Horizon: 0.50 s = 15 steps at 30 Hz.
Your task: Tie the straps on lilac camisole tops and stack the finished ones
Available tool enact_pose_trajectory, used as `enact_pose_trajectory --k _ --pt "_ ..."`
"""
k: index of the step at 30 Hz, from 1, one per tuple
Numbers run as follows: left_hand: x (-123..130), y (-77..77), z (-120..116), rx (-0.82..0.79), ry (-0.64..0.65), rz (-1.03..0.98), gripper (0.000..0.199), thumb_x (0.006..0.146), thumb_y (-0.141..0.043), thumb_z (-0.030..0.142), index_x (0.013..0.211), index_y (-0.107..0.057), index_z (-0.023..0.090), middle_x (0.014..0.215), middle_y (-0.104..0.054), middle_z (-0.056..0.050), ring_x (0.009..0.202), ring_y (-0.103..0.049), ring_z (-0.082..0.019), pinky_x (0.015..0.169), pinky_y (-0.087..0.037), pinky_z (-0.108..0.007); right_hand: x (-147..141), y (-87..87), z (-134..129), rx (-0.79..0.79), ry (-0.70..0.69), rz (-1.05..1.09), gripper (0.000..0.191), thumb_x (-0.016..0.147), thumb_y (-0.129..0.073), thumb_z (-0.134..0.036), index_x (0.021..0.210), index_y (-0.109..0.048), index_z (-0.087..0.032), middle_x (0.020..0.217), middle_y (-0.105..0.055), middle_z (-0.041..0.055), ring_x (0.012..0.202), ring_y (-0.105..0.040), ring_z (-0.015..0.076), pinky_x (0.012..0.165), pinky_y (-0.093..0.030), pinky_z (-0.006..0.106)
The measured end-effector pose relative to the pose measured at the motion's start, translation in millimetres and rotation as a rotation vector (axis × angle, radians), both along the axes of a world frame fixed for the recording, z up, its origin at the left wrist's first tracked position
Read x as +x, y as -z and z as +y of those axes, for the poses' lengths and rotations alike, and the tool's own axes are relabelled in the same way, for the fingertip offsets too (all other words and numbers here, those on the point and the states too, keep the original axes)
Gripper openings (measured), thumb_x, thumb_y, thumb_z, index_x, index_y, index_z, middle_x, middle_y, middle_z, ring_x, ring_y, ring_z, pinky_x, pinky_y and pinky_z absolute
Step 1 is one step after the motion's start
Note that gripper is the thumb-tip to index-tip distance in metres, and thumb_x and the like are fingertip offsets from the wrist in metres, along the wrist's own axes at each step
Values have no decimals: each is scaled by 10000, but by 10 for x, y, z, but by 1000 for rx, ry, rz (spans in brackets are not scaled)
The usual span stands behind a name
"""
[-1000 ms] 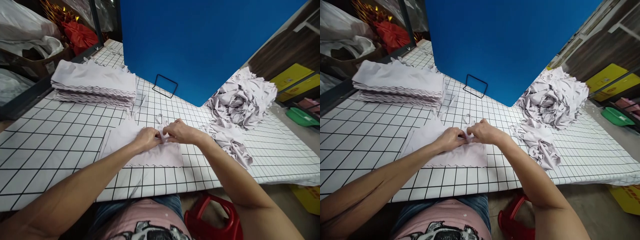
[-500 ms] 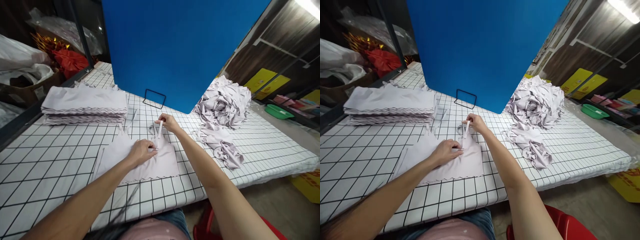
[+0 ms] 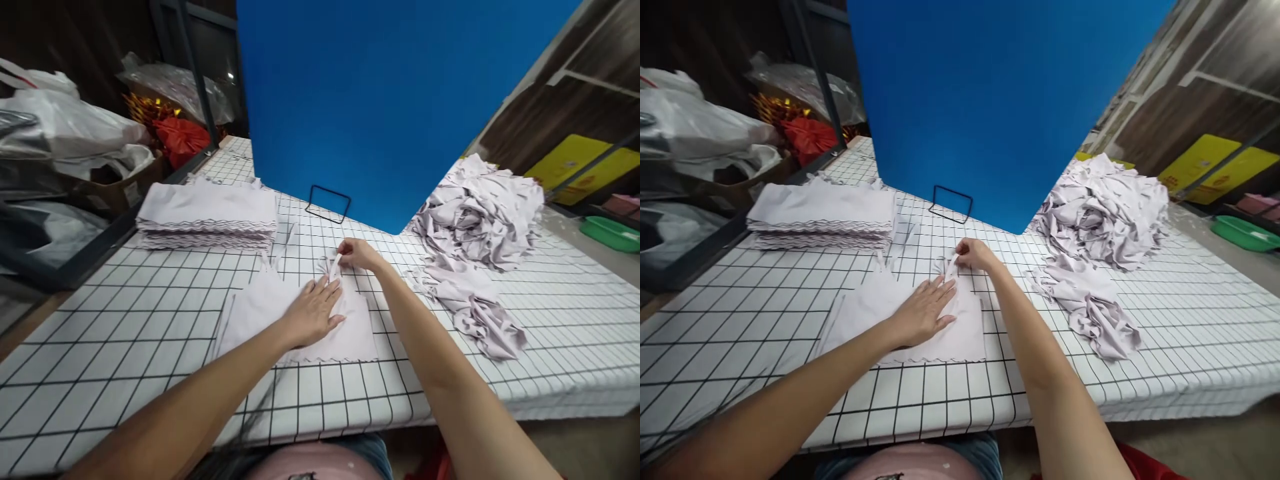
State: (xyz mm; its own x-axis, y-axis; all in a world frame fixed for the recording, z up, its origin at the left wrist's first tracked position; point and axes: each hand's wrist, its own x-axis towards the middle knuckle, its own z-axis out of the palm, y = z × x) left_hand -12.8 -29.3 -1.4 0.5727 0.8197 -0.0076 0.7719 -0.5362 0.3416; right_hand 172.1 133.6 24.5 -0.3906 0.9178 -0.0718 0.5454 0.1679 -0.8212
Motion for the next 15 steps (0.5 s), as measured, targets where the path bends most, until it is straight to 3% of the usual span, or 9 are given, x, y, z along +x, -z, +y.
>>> enact_pose_trajectory --k 3,6,10,13,15 --pt "12 -24 10 -40 15 -7 708 971 -224 603 1548 -238 193 1638 -69 -42 1511 30 -287 1216 -70 -533 102 -157 -20 -18 31 -30 347 575 -818 -311 814 -609 -171 831 -665 33 687 -588 133 632 -469 262" --pt "30 -99 -2 -76 18 -24 690 966 -246 607 1539 -261 221 1640 -69 -39 1509 46 -296 1211 -60 -542 -41 -258 -155 24 113 -55 296 766 -677 -447 819 -581 -171 838 -656 67 666 -560 137 587 -438 266" --pt "-118 -308 -43 -109 -21 -86 684 973 -252 592 1537 -241 207 1641 -75 -95 1502 -74 -334 1186 -168 -527 -644 -306 -414 -21 9 -127 339 851 -591 -490 738 -621 -172 751 -665 66 614 -547 142 557 -412 266" --pt "-479 -434 -66 -46 -35 -80 647 977 -300 555 1500 -315 174 1594 -248 -143 1453 -251 -331 1159 -241 -495 -1143 -309 -525 -54 -59 -210 388 826 -634 -506 633 -614 -170 655 -644 58 579 -518 148 548 -372 279" --pt "-784 -445 -90 -2 -25 -23 632 976 -333 536 1484 -343 161 1573 -303 -142 1449 -265 -305 1174 -219 -471 -1400 -293 -552 -62 -63 -254 423 810 -654 -516 580 -583 -168 579 -599 54 595 -510 160 572 -359 288"
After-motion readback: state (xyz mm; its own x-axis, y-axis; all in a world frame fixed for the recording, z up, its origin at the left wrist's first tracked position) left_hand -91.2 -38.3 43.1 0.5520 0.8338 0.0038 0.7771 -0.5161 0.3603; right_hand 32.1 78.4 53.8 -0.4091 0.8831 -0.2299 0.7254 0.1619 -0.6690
